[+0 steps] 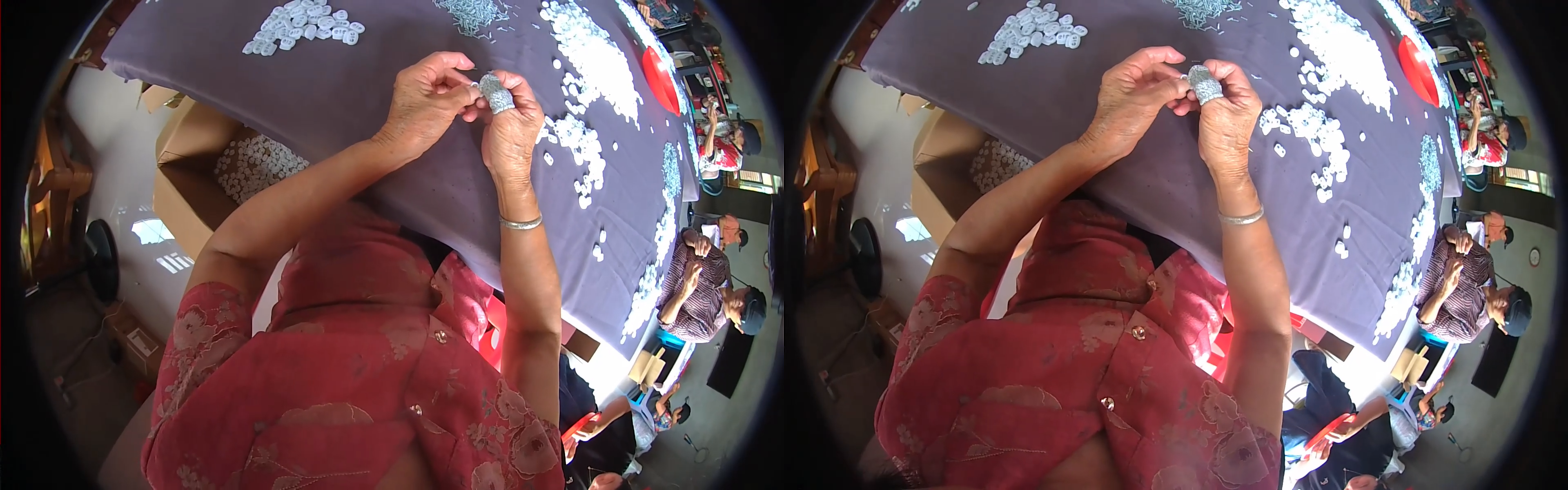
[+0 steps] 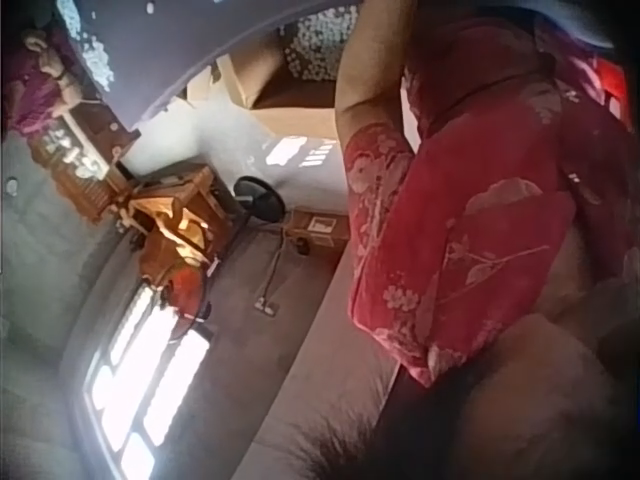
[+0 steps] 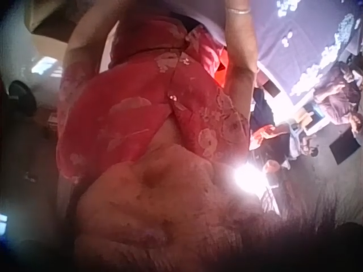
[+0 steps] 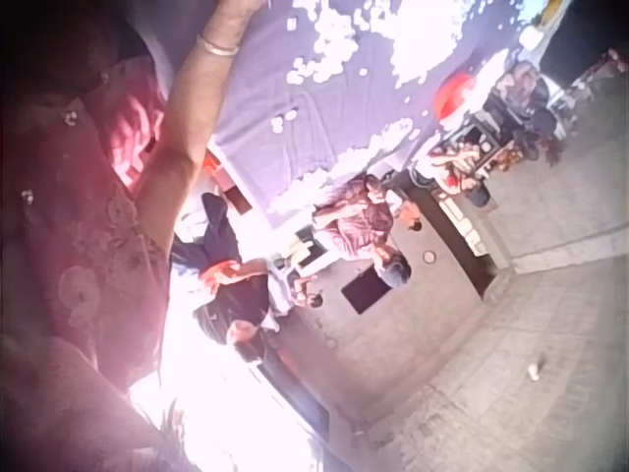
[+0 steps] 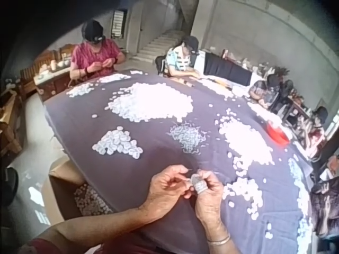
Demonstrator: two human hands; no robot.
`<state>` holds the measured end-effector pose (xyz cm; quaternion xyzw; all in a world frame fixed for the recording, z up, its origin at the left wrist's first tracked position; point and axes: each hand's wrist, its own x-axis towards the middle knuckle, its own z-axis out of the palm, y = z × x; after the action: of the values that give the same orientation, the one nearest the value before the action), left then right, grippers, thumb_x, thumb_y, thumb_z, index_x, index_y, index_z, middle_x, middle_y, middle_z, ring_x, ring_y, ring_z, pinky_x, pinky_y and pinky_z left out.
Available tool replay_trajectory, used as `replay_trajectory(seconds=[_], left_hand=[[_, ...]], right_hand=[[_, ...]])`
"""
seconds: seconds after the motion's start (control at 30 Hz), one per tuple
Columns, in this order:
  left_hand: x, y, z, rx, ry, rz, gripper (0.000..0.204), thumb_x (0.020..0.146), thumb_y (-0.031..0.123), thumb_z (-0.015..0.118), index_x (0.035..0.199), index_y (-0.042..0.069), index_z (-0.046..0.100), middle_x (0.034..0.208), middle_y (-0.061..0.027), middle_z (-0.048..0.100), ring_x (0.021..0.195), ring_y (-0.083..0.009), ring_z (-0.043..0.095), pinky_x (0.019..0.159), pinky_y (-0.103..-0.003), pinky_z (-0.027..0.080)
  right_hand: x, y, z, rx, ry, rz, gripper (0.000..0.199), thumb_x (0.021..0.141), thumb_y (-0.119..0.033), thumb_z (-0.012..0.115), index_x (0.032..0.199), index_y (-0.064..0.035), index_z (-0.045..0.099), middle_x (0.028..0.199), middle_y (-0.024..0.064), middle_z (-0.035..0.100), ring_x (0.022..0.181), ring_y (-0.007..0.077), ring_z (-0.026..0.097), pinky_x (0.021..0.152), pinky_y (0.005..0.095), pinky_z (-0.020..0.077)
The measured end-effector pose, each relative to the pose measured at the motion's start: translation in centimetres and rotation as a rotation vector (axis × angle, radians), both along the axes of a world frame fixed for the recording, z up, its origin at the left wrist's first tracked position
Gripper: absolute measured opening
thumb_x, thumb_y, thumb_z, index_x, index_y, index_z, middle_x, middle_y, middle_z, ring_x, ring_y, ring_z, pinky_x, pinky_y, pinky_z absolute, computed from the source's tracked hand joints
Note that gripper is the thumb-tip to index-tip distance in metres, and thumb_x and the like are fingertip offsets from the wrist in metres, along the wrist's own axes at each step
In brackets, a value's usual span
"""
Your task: The person sorts small white plastic components by hand on a cloth-covered table.
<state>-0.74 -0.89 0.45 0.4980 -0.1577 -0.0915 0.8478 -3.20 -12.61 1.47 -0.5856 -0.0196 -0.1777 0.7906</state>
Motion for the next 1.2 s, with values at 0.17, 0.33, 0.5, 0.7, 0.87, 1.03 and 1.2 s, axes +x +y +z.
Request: replay_trajectory(seconds=[0.17,0.33,0.5,0.7,0.87,1.03,1.2], left_hand=[[0.2,0.1,-0.1,-0.021,-0.027,0.024,0.024,0.08,-0.006,0.058,0.103,-0.004,0.051,0.078,-0.0124,0.063,0.064,-0.0117,0.059,0.056,-0.024,0.049],[0.1,0.4,0.5,-0.038,-0.011,-0.014,0.024,0.081,-0.006,0.058,0.104,-0.005,0.05,0.078,-0.0141,0.063,0.064,-0.0135,0.059,0.057,-0.026,0.049],[0.1,0.4,0.6,-0.047,-0.005,-0.028,0.024,0.082,-0.007,0.057,0.104,-0.006,0.049,0.079,-0.0155,0.064,0.065,-0.015,0.059,0.058,-0.028,0.049],[0.1,0.5,0.4,-0.018,-0.027,-0.024,0.025,0.082,-0.006,0.057,0.105,-0.006,0.049,0.079,-0.0148,0.064,0.066,-0.0154,0.06,0.058,-0.028,0.049],[0.1,0.4,0.4,-0.037,-0.014,-0.023,0.027,0.081,-0.006,0.058,0.107,-0.005,0.049,0.08,-0.0133,0.063,0.067,-0.0151,0.06,0.06,-0.027,0.05],[0.2,0.3,0.1,-0.014,-0.036,-0.013,0.026,0.081,-0.006,0.058,0.106,-0.005,0.05,0.082,-0.0118,0.063,0.069,-0.0133,0.06,0.061,-0.026,0.051],[0.3,0.3,0.0,0.019,-0.045,0.009,0.024,0.081,-0.004,0.059,0.104,-0.002,0.053,0.082,-0.0098,0.063,0.07,-0.0107,0.059,0.061,-0.024,0.051]], right_hand=[[0.1,-0.1,0.0,0.0,-0.024,0.01,0.008,0.087,-0.003,0.05,0.088,0.002,0.056,0.075,0.0065,0.056,0.058,0.0118,0.054,0.048,0.0261,0.0521],[0.1,-0.5,0.2,-0.014,-0.009,0.035,0.02,0.091,-0.014,0.043,0.09,0.0019,0.054,0.081,0.0079,0.054,0.062,0.0151,0.054,0.051,0.0312,0.0519],[0.0,-0.4,0.5,-0.024,-0.005,0.057,0.027,0.092,-0.021,0.038,0.091,0.0024,0.052,0.082,0.0084,0.052,0.063,0.017,0.053,0.054,0.0331,0.0512],[-0.2,-0.1,1.0,0.057,-0.011,0.056,0.023,0.09,-0.014,0.039,0.088,0.0046,0.052,0.079,0.01,0.053,0.06,0.0163,0.053,0.051,0.0321,0.0538],[0.0,-0.5,0.7,0.045,0.017,0.059,0.025,0.091,-0.018,0.04,0.091,0.0035,0.053,0.081,0.0094,0.054,0.061,0.0162,0.053,0.052,0.0312,0.0516],[0.0,-0.6,0.3,-0.046,0.039,0.049,0.02,0.09,-0.016,0.046,0.093,0.0017,0.055,0.082,0.0076,0.056,0.062,0.0144,0.054,0.053,0.0287,0.0497],[0.2,-0.7,0.2,-0.036,0.003,0.063,0.008,0.086,0.003,0.051,0.088,0.0003,0.058,0.077,0.004,0.057,0.061,0.0086,0.054,0.051,0.0216,0.0504]])
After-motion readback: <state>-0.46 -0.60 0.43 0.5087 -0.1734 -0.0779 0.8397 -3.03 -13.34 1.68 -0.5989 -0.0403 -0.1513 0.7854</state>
